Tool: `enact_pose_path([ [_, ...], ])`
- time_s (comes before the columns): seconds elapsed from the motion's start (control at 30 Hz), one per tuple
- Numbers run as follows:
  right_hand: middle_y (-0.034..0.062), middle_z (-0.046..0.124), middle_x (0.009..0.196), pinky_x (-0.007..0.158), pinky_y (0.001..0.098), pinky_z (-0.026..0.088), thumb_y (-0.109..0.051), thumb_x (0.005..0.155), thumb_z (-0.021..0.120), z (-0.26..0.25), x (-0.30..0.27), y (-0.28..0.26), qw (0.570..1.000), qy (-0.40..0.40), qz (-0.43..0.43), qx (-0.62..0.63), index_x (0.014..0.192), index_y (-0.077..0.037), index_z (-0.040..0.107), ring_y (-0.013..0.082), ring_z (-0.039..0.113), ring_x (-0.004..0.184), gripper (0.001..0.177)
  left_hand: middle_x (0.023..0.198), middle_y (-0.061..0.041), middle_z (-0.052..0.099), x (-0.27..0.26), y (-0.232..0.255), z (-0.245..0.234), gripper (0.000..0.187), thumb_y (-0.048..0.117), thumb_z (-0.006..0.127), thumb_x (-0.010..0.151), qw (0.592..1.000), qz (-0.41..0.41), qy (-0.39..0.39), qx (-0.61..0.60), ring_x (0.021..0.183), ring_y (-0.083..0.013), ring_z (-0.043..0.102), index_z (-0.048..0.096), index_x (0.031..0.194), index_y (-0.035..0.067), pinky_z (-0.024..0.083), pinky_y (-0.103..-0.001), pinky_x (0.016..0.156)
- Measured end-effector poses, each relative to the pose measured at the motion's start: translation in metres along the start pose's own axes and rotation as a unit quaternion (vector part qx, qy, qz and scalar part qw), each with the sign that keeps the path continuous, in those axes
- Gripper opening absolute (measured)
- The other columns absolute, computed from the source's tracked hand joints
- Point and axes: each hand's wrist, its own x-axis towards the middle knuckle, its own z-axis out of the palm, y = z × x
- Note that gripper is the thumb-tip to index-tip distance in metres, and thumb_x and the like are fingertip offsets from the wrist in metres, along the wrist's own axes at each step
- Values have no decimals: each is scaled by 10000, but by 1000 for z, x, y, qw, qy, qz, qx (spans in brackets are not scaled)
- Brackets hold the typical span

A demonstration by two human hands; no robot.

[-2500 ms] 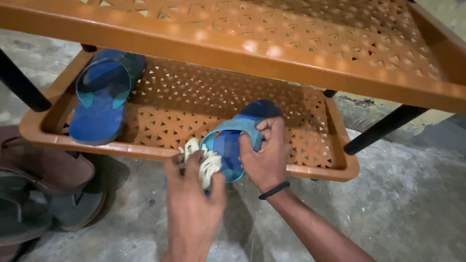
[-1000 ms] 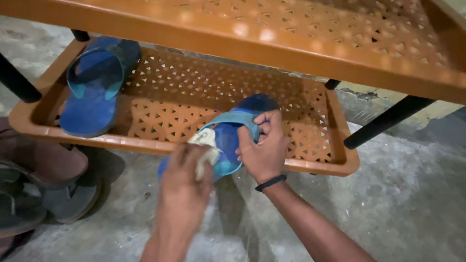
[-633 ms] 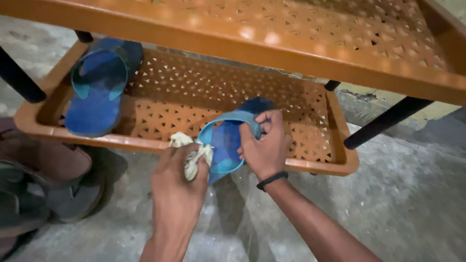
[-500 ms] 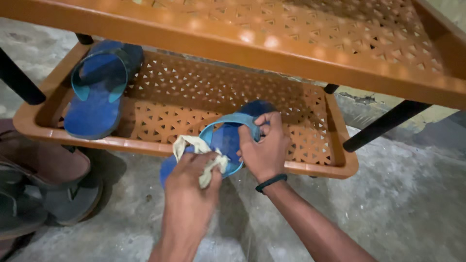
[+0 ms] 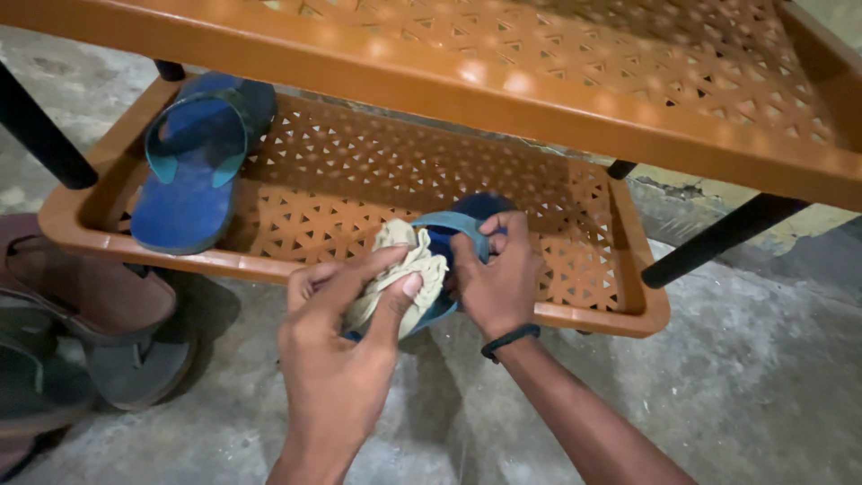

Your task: The person wipes a blue flip-flop with a white cloth, scrubbing the sole and strap repeatedly. The flip-flop is placed on a brown plastic shoe rack, and the person continues wiping different areas of the same flip-flop throughout the clip.

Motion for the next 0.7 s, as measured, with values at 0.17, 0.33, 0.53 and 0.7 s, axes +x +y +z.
enact_pose_path([
  [0.17, 94, 689, 655, 445, 301, 515, -77, 851, 710, -1, 1, -6, 1000, -13, -6, 17, 962, -22, 508, 145, 667, 490, 236, 1016, -128, 756, 3, -14, 0, 273, 142, 760, 864, 995, 28, -69, 65, 1058, -312, 608, 792, 1134, 120, 502, -403, 889],
  [0.33, 99, 696, 669, 356, 312, 530, -41, 836, 676, 0, 0, -16, 993, -39, 77, 78, 972, -20, 465, 159, 675, 443, 251, 1249, -169, 691, 3, -28, 1, 259, 46, 698, 837, 953, 210, -87, 202, 1133, -394, 593, 738, 1091, 74, 494, -479, 965],
  [0.53, 102, 681, 677, 348, 309, 516, -43, 847, 678, -2, 0, -17, 991, -42, 73, 99, 984, -32, 456, 157, 661, 434, 261, 1116, -250, 570, -5, -25, 1, 540, 254, 819, 793, 961, 98, -7, 260, 1004, -435, 589, 701, 1252, -5, 489, -508, 821],
  [0.7, 97, 685, 690, 352, 300, 515, -36, 842, 682, -3, -2, -15, 993, -40, 54, 94, 993, -47, 453, 145, 663, 442, 274, 1079, -239, 575, -4, -32, 4, 258, 122, 740, 877, 987, 23, -23, 156, 875, -377, 637, 737, 1119, 34, 511, -461, 754],
])
